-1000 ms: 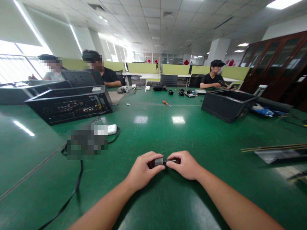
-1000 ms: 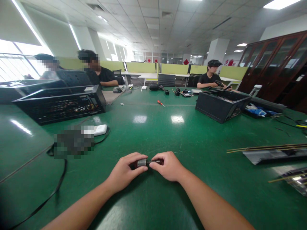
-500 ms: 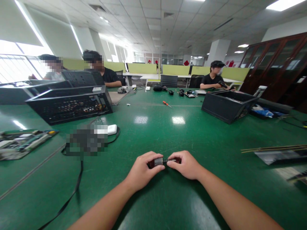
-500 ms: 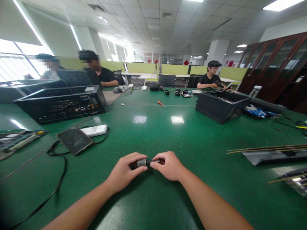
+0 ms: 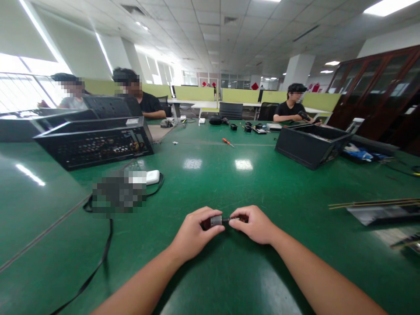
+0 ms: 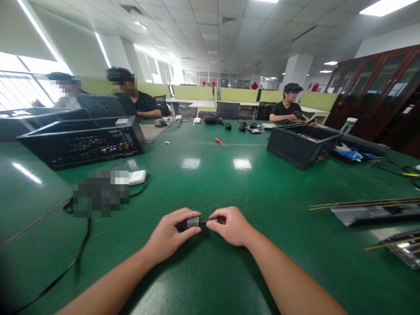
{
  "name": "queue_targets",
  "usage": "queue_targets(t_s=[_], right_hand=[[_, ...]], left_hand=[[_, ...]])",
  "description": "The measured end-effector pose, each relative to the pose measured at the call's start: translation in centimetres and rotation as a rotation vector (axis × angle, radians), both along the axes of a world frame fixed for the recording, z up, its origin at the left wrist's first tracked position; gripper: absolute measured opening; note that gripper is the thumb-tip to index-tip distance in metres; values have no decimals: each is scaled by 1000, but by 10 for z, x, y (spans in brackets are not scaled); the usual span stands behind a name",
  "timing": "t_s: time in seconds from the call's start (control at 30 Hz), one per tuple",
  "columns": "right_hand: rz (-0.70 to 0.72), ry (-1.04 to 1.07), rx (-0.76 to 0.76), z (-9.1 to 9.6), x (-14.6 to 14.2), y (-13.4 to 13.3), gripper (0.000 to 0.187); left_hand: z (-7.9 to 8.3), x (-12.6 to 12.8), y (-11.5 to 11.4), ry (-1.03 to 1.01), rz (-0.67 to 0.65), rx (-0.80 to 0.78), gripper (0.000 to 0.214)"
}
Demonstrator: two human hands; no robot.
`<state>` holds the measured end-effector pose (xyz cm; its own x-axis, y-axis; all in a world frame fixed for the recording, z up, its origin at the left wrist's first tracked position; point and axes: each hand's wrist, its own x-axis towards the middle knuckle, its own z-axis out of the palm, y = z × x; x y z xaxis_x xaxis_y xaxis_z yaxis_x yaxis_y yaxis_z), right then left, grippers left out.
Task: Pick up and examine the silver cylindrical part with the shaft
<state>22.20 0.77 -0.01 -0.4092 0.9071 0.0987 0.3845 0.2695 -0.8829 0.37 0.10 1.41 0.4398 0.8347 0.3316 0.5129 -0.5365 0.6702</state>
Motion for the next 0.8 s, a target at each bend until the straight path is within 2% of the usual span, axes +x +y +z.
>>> queue_targets(t_s=[0.8], right_hand=[[23, -11, -33, -4, 7, 6, 22]], left_hand=[[0, 0, 0, -12, 34, -26, 22]])
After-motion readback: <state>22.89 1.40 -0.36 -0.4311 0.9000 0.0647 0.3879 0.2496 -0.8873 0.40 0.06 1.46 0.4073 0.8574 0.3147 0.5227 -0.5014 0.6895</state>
